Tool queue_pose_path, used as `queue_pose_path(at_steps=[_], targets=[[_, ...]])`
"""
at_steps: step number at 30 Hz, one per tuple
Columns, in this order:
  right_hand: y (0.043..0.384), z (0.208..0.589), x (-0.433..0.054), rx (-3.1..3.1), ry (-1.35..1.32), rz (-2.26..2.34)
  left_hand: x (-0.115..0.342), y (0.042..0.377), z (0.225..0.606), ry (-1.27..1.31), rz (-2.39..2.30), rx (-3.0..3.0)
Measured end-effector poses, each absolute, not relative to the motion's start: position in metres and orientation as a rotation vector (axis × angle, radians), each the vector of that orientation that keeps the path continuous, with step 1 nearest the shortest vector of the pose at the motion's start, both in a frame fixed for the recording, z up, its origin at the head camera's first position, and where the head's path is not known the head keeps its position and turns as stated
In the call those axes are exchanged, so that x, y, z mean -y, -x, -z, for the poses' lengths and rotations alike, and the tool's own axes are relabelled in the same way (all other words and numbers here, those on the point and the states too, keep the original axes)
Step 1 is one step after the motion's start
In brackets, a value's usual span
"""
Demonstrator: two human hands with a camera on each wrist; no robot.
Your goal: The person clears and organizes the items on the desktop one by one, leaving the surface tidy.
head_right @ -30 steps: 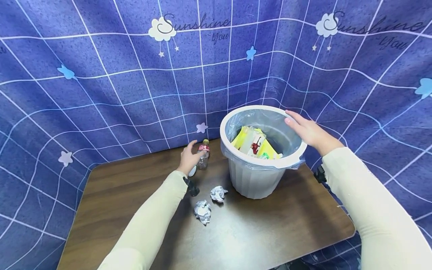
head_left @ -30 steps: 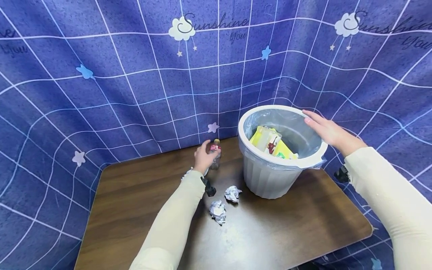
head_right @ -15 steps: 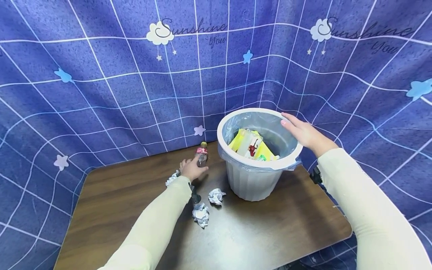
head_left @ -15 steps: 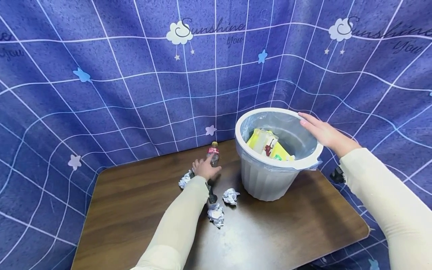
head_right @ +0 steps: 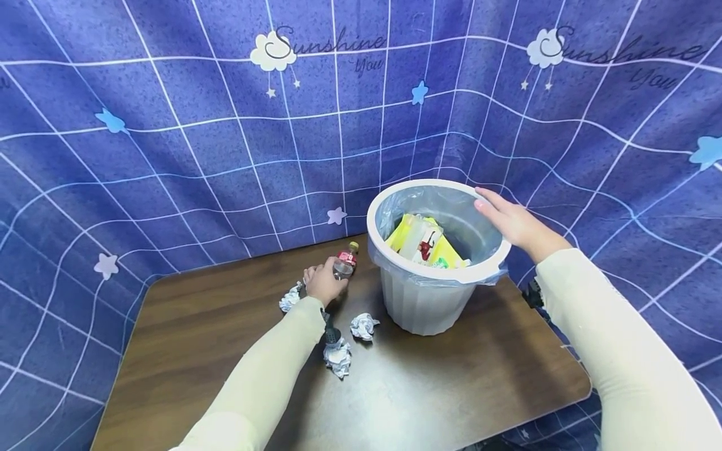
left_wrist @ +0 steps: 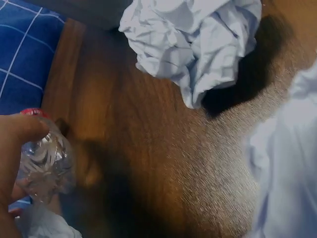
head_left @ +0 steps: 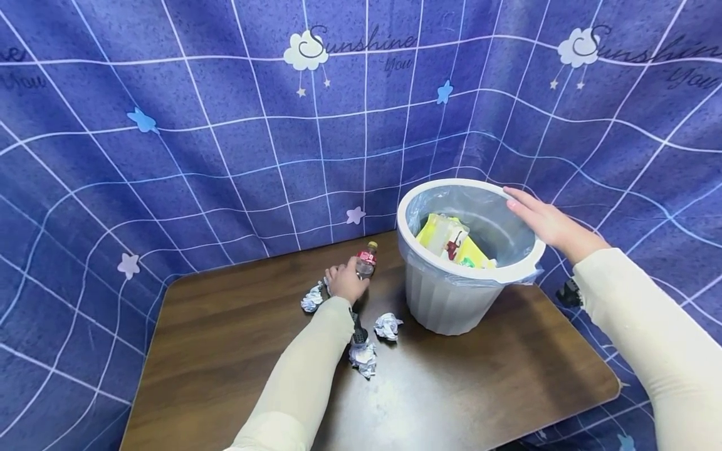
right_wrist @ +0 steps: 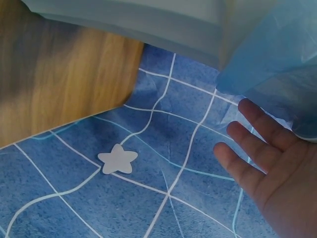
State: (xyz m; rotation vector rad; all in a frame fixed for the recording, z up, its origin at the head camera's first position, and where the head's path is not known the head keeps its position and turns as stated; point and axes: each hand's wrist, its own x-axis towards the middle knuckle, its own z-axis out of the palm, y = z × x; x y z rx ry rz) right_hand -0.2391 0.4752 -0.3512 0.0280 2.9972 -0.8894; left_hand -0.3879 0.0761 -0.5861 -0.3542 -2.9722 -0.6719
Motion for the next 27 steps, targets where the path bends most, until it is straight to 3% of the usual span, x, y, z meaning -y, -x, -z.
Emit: queue_pose_path(at_steps=[11,27], targets=[[0.238,0.351,-0.474,-3.0,-0.043,0.879,-0.072,0.383,0.578,0.325,0.676,2.958],[0.238,0.35,-0.475,-2.99,-0.013,0.891,-0.059,0.385,0.559,0.353,1.106,2.723]])
